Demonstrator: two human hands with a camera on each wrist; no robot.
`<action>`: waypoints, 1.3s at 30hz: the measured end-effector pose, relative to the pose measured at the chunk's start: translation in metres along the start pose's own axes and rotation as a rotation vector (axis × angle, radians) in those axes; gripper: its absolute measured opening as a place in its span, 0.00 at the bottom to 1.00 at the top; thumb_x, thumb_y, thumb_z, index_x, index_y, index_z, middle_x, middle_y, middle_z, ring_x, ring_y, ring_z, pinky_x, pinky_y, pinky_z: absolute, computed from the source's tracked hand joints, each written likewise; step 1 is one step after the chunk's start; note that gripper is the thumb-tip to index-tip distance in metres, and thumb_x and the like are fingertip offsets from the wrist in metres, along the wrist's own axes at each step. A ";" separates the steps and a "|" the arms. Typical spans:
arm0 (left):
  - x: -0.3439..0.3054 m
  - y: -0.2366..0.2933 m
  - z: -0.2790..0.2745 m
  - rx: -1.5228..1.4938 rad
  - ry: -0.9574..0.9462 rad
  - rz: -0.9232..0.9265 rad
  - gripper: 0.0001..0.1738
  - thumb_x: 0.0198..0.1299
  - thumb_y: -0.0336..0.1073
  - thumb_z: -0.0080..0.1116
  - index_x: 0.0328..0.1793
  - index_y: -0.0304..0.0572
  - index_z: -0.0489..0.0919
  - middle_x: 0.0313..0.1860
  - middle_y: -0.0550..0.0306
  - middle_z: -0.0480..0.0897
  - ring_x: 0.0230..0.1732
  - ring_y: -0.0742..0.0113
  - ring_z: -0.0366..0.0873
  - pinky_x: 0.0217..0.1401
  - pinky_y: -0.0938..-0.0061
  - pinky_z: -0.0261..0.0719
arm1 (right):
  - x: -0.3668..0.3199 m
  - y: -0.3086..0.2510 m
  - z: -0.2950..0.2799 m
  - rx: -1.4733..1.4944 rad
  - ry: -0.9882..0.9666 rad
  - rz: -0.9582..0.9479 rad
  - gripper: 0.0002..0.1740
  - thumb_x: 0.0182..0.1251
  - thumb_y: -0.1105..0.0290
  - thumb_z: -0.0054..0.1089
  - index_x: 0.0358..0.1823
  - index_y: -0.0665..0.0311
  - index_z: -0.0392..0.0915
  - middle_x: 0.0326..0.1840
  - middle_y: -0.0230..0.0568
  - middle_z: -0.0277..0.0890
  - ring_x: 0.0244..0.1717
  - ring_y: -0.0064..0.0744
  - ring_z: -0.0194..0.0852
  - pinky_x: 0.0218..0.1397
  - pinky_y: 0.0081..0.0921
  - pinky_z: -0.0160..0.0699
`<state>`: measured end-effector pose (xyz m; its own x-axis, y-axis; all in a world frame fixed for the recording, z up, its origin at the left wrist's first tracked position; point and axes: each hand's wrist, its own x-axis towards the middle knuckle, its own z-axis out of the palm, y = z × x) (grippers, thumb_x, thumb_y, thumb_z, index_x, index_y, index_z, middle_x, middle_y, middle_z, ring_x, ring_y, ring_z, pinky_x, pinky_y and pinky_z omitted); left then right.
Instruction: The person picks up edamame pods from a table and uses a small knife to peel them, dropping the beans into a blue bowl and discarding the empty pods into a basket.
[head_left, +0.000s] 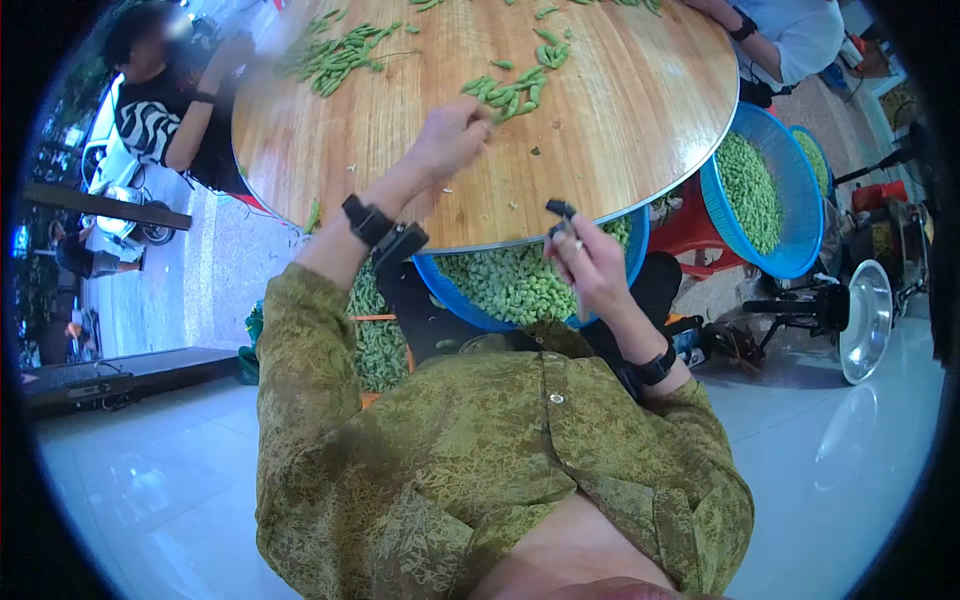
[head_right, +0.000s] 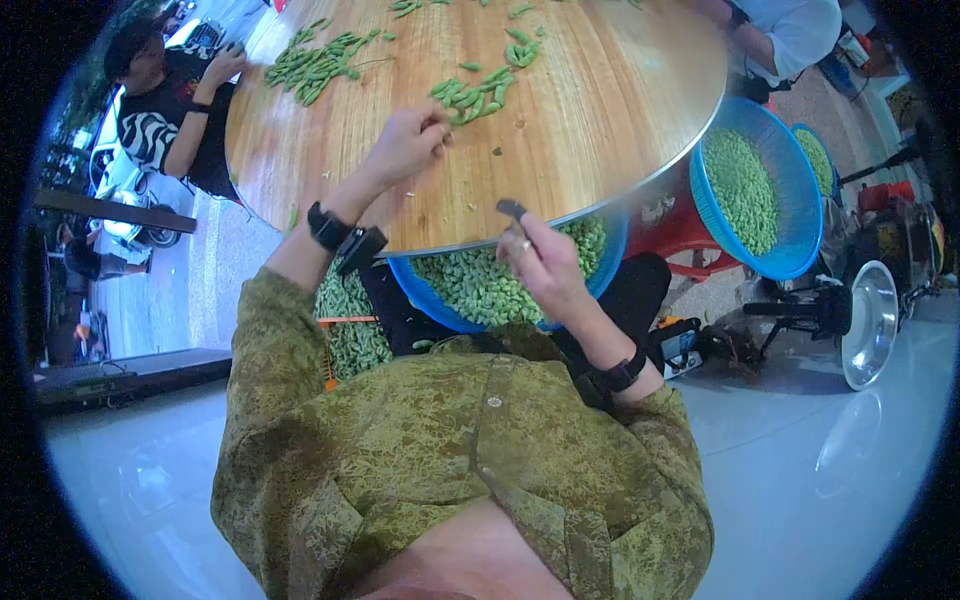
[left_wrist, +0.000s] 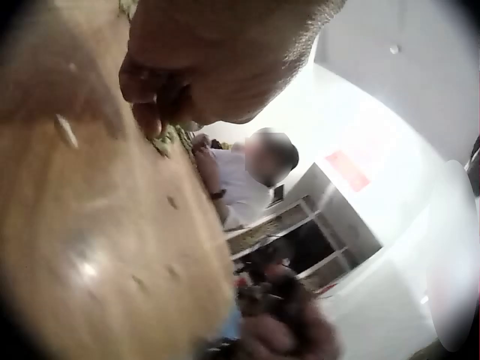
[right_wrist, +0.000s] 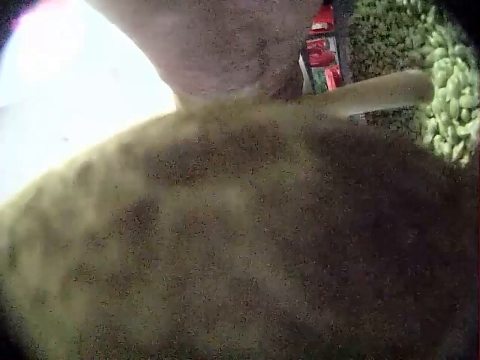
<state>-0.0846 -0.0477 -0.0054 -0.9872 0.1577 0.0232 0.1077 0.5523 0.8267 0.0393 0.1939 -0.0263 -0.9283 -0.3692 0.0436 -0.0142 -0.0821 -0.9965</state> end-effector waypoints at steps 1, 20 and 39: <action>-0.015 0.015 0.004 0.000 -0.012 -0.005 0.08 0.60 0.32 0.55 0.40 0.35 0.78 0.31 0.51 0.81 0.31 0.63 0.81 0.34 0.69 0.78 | 0.003 -0.002 -0.001 0.006 0.008 0.009 0.21 0.71 0.70 0.48 0.62 0.71 0.68 0.25 0.29 0.70 0.21 0.16 0.63 0.22 0.16 0.63; -0.093 0.046 0.050 -0.604 -0.157 -0.115 0.09 0.66 0.30 0.52 0.49 0.34 0.78 0.30 0.65 0.77 0.30 0.82 0.73 0.33 0.84 0.74 | 0.010 -0.002 0.011 0.492 -0.021 0.097 0.16 0.74 0.70 0.46 0.58 0.68 0.71 0.26 0.31 0.71 0.16 0.13 0.59 0.15 0.13 0.54; -0.088 0.048 0.075 -0.970 -0.334 -0.525 0.04 0.62 0.28 0.50 0.38 0.38 0.76 0.20 0.64 0.71 0.17 0.77 0.63 0.16 0.82 0.57 | 0.003 0.019 -0.021 -0.458 0.030 -0.550 0.21 0.59 0.81 0.58 0.56 0.69 0.74 0.27 0.44 0.73 0.25 0.34 0.73 0.32 0.25 0.73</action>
<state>0.0158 0.0260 -0.0097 -0.7874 0.3838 -0.4825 -0.5864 -0.2249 0.7782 0.0284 0.2107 -0.0471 -0.7514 -0.3602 0.5528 -0.6316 0.1505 -0.7605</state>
